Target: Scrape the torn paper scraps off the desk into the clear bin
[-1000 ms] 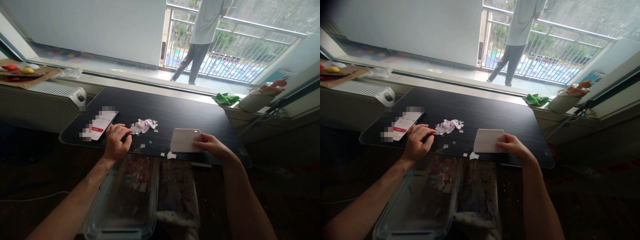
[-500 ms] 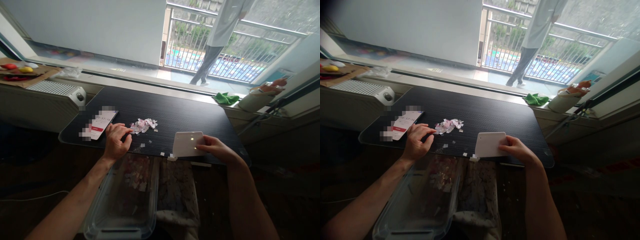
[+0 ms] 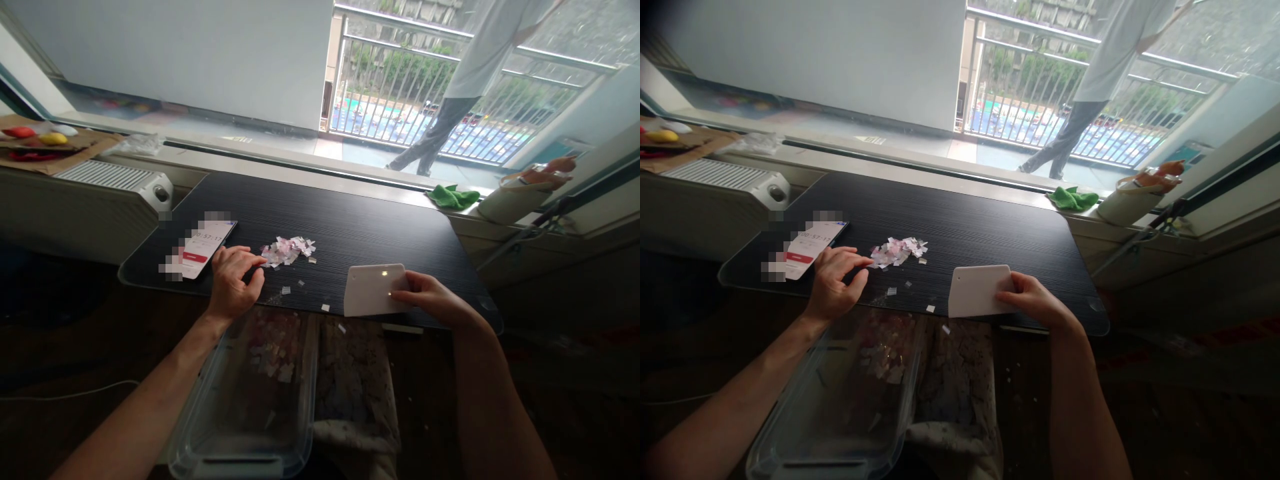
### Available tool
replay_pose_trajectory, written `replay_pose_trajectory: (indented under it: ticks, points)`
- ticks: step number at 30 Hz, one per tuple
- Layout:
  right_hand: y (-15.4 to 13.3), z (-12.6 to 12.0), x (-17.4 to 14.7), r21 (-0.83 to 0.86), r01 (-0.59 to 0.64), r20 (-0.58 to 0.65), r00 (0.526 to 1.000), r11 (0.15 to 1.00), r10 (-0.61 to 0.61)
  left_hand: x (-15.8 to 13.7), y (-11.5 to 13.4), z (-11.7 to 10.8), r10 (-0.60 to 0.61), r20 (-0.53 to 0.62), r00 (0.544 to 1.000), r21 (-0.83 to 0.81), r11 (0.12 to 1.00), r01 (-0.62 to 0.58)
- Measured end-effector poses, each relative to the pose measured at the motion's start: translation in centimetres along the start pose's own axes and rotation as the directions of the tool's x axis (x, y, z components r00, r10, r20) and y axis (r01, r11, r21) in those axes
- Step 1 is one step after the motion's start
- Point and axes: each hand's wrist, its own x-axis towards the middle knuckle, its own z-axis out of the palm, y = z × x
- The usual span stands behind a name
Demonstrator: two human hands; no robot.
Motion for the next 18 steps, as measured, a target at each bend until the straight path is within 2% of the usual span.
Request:
replay_pose_trajectory:
  ticks: [3, 8, 11, 18]
  points:
    - [-0.4, 0.4, 0.2, 0.021, 0.022, 0.025, 0.999, 1.000, -0.022, 0.0, -0.1, 0.0, -0.002, 0.006, 1.000, 0.008, 1.000, 0.002]
    - [-1.0, 2.1, 1.2, 0.021, 0.104, -0.093, 0.991, 0.994, -0.102, -0.1, -0.2, 0.1, 0.020, -0.005, 1.000, 0.000, 1.000, -0.020]
    - [-1.0, 3.2, 2.0, 0.055, 0.146, -0.088, 0.986, 0.988, -0.140, -0.1, -0.3, 0.1, 0.016, -0.005, 1.000, -0.001, 1.000, -0.016]
    - [-0.2, 3.6, 3.1, 0.058, 0.101, -0.050, 0.994, 0.993, -0.098, -0.3, -0.3, 0.3, 0.018, -0.014, 1.000, -0.005, 1.000, -0.018]
